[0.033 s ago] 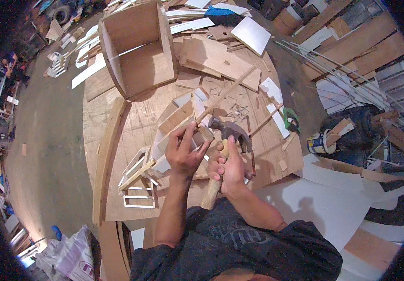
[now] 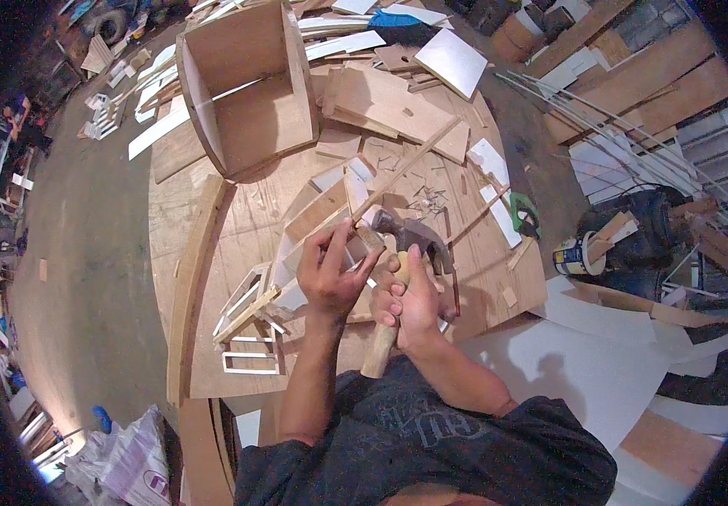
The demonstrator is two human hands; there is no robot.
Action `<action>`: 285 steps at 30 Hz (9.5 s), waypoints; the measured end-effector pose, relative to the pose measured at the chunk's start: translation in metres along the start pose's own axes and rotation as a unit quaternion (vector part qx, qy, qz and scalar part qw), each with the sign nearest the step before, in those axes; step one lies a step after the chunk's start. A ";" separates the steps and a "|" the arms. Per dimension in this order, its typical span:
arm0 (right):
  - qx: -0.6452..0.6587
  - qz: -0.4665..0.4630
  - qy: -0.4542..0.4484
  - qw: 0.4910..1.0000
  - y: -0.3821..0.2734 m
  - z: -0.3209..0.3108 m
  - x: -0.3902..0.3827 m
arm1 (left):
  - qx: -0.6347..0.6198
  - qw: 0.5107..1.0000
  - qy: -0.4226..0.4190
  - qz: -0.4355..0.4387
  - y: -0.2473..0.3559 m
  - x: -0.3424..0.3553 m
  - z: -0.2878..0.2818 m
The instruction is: The person hammers small wooden strips into a frame for a small structure on a workbench using a hammer, handling nails one at a time.
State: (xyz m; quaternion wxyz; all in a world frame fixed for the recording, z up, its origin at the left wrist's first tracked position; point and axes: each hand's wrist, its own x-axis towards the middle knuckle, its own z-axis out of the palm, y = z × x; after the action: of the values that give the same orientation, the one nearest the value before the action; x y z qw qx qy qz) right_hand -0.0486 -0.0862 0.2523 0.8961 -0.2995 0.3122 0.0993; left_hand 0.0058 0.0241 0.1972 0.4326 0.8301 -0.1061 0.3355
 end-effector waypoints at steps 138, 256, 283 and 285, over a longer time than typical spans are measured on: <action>-0.106 -0.206 0.047 0.972 -0.044 -0.060 0.057 | 0.008 0.993 -0.096 0.066 0.008 -0.066 0.027; -0.237 -0.283 -0.154 0.917 -0.005 -0.113 -0.086 | -0.557 0.695 -0.013 -0.455 0.161 -0.065 -0.064; -0.034 -0.217 -0.248 0.943 -0.012 -0.130 -0.080 | -0.554 0.702 0.016 -0.448 0.162 -0.065 -0.052; -0.272 -0.352 -0.120 0.888 -0.001 -0.131 -0.071 | -0.550 0.698 0.018 -0.459 0.170 -0.064 -0.049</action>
State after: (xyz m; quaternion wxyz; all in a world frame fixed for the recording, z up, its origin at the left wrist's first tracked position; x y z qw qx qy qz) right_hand -0.1697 -0.1648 0.2143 0.7862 -0.6077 0.0371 -0.1061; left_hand -0.1446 -0.0469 0.2853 0.9141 0.3841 0.1301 -0.0080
